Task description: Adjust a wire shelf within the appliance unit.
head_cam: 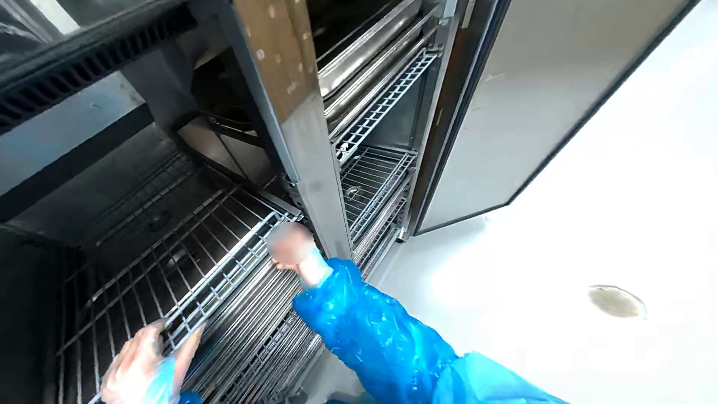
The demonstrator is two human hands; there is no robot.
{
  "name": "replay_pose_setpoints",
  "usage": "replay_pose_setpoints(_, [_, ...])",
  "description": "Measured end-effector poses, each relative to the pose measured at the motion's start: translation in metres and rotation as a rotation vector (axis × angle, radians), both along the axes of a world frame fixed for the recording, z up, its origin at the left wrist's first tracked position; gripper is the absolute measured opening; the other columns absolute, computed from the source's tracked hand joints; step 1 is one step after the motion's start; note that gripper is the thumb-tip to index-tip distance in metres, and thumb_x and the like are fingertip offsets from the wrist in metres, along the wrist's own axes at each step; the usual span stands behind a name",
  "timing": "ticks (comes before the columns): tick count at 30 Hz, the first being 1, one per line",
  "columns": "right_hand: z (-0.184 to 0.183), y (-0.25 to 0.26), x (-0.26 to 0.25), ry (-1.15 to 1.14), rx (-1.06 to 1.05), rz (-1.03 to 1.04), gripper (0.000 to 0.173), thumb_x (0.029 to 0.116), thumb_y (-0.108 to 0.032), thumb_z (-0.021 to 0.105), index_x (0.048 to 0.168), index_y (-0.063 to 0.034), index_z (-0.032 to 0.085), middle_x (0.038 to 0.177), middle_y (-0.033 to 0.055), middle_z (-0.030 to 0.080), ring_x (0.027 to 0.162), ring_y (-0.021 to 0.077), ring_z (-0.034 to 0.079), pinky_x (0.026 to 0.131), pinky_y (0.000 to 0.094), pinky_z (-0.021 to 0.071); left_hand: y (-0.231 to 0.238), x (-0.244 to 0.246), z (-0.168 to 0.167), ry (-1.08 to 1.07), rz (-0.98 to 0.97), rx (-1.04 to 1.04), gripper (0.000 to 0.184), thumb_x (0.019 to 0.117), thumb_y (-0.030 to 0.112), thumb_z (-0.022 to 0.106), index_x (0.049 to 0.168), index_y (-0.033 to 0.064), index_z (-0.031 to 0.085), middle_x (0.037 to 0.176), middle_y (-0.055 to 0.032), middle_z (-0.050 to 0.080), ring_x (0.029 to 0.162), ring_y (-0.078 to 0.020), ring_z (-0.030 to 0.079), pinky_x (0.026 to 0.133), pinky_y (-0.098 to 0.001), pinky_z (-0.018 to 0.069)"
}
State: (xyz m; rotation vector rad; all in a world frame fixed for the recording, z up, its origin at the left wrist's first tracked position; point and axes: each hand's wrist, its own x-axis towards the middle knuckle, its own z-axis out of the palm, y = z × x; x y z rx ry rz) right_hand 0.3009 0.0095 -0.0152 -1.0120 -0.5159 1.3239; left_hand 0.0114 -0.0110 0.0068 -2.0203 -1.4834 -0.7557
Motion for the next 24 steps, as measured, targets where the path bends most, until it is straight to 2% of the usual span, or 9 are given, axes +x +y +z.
replay_pose_setpoints(3, [0.005,0.012,0.009,0.072,-0.021,-0.025,0.046,0.1122,-0.036,0.037,0.151,-0.0119,0.035,0.097,0.0114,0.065,0.068,0.0145,0.062,0.062,0.0298,0.0528,0.0,0.003,-0.001,0.01,0.023,-0.006,0.065,0.0735,0.061,0.074,0.094,0.0,0.074,0.073,-0.0143,0.067,0.064,-0.0307,0.064,0.06,-0.05,0.0509])
replay_pose_setpoints(5, [0.004,0.02,0.018,0.141,-0.009,-0.015,0.045,0.1124,-0.032,0.038,0.152,-0.0101,0.032,0.098,0.0121,0.064,0.069,0.0154,0.063,0.063,0.0301,0.0536,0.001,0.003,-0.003,0.014,0.051,0.006,0.066,0.0731,0.064,0.072,0.093,0.0006,0.074,0.071,-0.0125,0.065,0.062,-0.029,0.061,0.06,-0.0491,0.0491])
replay_pose_setpoints(8, [0.004,0.021,0.02,0.178,0.004,-0.005,0.041,0.1128,-0.036,0.035,0.143,-0.0098,0.04,0.088,0.0077,0.065,0.061,0.0108,0.061,0.057,0.0251,0.0519,-0.001,0.007,-0.002,0.018,0.064,0.001,0.066,0.0742,0.062,0.072,0.094,-0.0009,0.074,0.073,-0.0133,0.065,0.064,-0.0288,0.061,0.063,-0.0503,0.0489])
replay_pose_setpoints(11, [0.003,0.02,0.022,0.223,0.003,0.022,0.043,0.1128,-0.04,0.031,0.142,-0.0106,0.041,0.088,0.0057,0.066,0.06,0.0082,0.06,0.056,0.0228,0.0502,-0.004,0.016,-0.001,0.01,0.089,-0.015,0.067,0.0756,0.062,0.071,0.097,-0.0015,0.073,0.076,-0.0136,0.066,0.069,-0.0304,0.061,0.068,-0.0516,0.0473])
replay_pose_setpoints(15, [0.004,0.016,0.022,0.18,0.034,0.006,0.043,0.1133,-0.037,0.03,0.144,-0.0085,0.04,0.092,0.0057,0.065,0.064,0.007,0.059,0.061,0.0227,0.0505,-0.004,0.021,-0.004,-0.033,0.094,0.024,0.065,0.0736,0.058,0.073,0.095,-0.003,0.073,0.075,-0.0144,0.066,0.068,-0.031,0.06,0.069,-0.0524,0.0464])
replay_pose_setpoints(17, [0.006,0.015,0.021,0.122,0.039,-0.016,0.041,0.1134,-0.036,0.03,0.138,-0.007,0.045,0.088,0.0046,0.065,0.063,0.0057,0.06,0.06,0.0213,0.0503,-0.003,0.022,-0.005,-0.047,0.095,0.045,0.064,0.0723,0.056,0.074,0.094,-0.0035,0.073,0.076,-0.0148,0.066,0.069,-0.0316,0.061,0.069,-0.0526,0.0463])
replay_pose_setpoints(19, [0.006,0.016,0.02,0.054,0.038,-0.034,0.04,0.1136,-0.036,0.029,0.132,-0.006,0.049,0.08,0.0044,0.064,0.06,0.0067,0.06,0.058,0.0224,0.0508,-0.003,0.027,-0.002,-0.041,0.083,0.03,0.065,0.0728,0.056,0.074,0.099,-0.0029,0.073,0.086,-0.0187,0.07,0.079,-0.0369,0.064,0.076,-0.0569,0.0463])
replay_pose_setpoints(21, [0.007,0.019,0.019,0.006,0.029,-0.051,0.04,0.1139,-0.033,0.028,0.127,-0.0039,0.051,0.075,0.0056,0.064,0.059,0.0088,0.062,0.058,0.0243,0.0529,0.0,0.04,0.005,-0.013,0.044,-0.003,0.068,0.0762,0.058,0.073,0.113,0.0003,0.072,0.104,-0.0228,0.071,0.096,-0.0437,0.065,0.087,-0.0639,0.0448])
replay_pose_setpoints(24, [0.008,0.026,0.017,0.015,0.029,-0.102,0.033,0.1138,-0.023,0.03,0.116,-0.0007,0.054,0.078,0.0079,0.067,0.06,0.0112,0.066,0.061,0.0259,0.057,0.009,0.078,0.013,0.045,-0.008,-0.036,0.065,0.0773,0.048,0.075,0.126,0.0051,0.069,0.114,-0.0232,0.069,0.105,-0.0459,0.064,0.094,-0.0673,0.0416])
